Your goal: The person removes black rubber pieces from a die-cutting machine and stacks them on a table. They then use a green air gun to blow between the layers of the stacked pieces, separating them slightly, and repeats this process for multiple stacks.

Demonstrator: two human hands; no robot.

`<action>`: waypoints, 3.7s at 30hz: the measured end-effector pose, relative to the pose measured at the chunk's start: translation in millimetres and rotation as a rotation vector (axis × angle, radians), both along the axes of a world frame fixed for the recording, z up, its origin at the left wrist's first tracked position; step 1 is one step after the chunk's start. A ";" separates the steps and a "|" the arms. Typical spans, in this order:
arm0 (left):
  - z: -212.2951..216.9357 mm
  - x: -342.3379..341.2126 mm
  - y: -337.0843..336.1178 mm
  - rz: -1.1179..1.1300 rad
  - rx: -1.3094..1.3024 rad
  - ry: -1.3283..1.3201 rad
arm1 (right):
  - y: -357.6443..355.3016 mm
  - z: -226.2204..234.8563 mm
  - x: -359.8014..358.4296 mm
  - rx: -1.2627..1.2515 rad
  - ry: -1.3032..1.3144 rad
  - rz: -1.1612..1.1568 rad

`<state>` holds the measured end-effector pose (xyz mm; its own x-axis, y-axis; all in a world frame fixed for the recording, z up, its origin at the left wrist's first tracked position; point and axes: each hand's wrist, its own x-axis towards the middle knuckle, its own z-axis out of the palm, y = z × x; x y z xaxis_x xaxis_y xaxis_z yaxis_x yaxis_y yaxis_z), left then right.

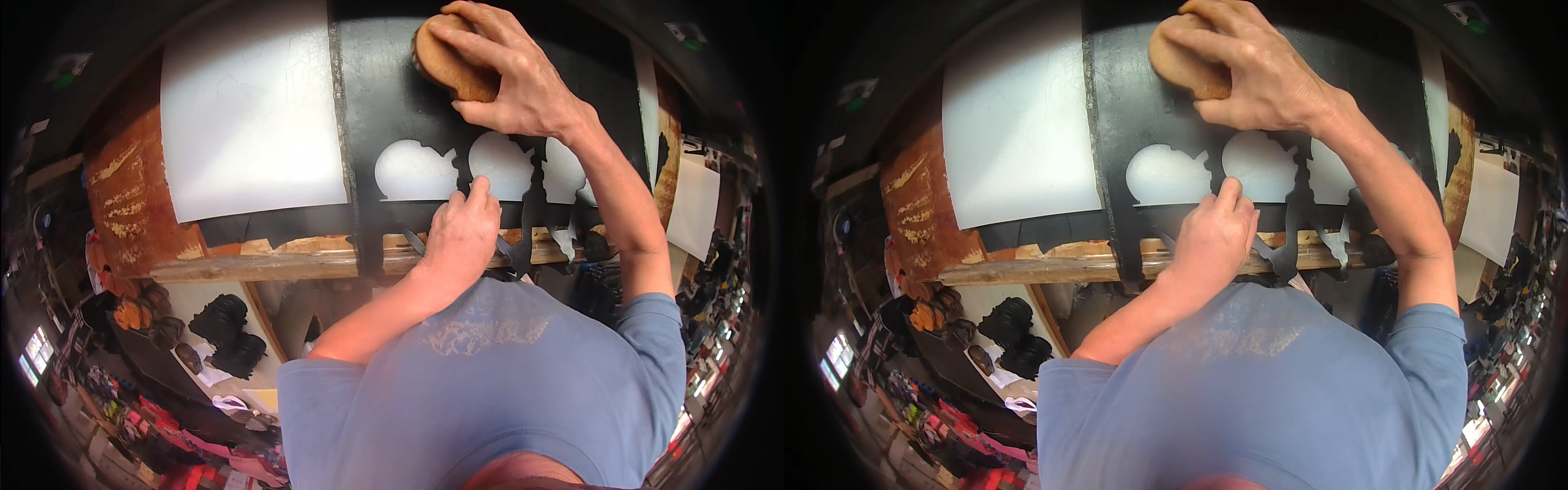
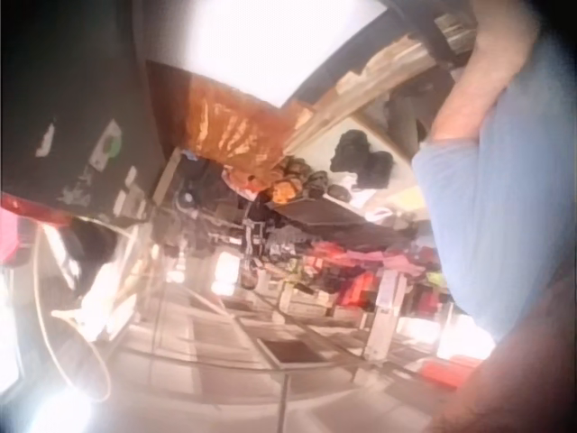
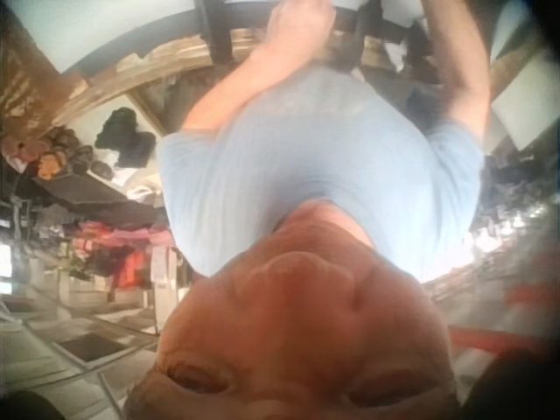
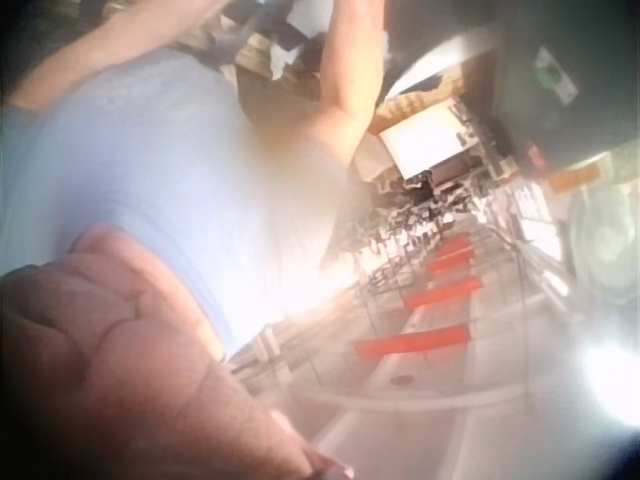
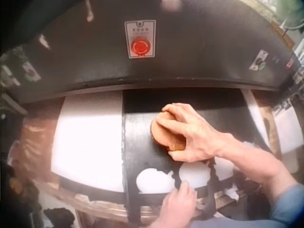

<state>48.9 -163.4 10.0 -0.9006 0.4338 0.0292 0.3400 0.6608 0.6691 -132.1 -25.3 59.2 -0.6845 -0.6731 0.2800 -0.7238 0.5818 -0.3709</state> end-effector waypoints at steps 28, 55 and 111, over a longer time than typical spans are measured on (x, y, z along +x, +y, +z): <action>-35.1 -90.4 -108.4 0.733 0.495 0.245 | -32.6 -77.1 33.4 -0.247 -0.004 -0.113; -35.3 44.8 -30.7 0.171 0.249 0.354 | 91.3 0.0 86.0 -0.890 0.117 -0.697; -101.0 18.4 153.1 0.560 -0.120 0.321 | 361.8 -164.6 234.7 -0.638 0.346 -0.738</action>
<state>67.3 -10.3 -90.9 -0.9458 -0.0815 0.3144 0.0928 0.8598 0.5021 102.6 336.5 -105.3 -0.6812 0.2236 0.6971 -0.3926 0.6922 -0.6056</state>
